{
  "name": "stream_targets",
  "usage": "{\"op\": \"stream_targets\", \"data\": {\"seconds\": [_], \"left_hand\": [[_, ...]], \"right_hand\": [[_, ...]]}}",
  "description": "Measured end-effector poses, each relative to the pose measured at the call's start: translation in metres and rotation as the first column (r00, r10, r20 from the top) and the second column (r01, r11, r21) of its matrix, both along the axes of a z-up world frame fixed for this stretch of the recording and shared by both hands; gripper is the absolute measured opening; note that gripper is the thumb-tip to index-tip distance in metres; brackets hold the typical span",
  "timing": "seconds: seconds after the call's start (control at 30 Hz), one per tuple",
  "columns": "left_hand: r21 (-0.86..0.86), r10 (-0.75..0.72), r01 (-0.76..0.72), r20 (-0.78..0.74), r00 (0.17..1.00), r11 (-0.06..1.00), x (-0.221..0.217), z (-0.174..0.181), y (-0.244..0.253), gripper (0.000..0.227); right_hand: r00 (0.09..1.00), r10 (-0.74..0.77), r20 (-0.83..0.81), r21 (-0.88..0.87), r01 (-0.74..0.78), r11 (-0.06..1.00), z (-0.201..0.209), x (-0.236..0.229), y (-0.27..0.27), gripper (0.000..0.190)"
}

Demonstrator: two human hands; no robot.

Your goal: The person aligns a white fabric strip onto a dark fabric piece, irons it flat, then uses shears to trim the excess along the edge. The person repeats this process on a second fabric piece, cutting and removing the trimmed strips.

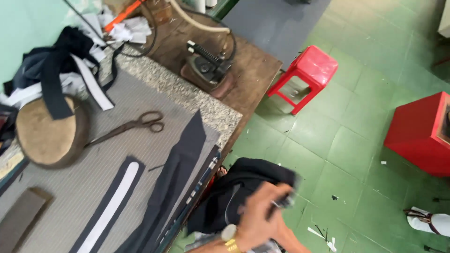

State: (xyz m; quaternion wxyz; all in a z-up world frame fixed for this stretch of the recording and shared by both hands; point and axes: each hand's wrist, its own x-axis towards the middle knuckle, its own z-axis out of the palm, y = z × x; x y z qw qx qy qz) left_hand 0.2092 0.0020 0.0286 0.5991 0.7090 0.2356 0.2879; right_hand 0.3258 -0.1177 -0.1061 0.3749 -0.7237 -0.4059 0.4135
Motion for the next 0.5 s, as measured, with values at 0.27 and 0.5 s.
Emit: {"op": "stream_targets", "data": {"seconds": [0.27,0.5], "left_hand": [[0.219,-0.28,0.337,-0.256,0.925,0.916,0.022,-0.066,0.057,0.06],[-0.477,-0.383,0.032,-0.662,0.644,0.878,-0.006,-0.114,0.131,0.049]], "right_hand": [[0.496,-0.845,0.202,0.231,0.814,0.533,0.035,0.181,0.047,0.058],[0.537,-0.811,0.231,0.661,0.525,0.536,0.085,0.326,0.188,0.051]]}}
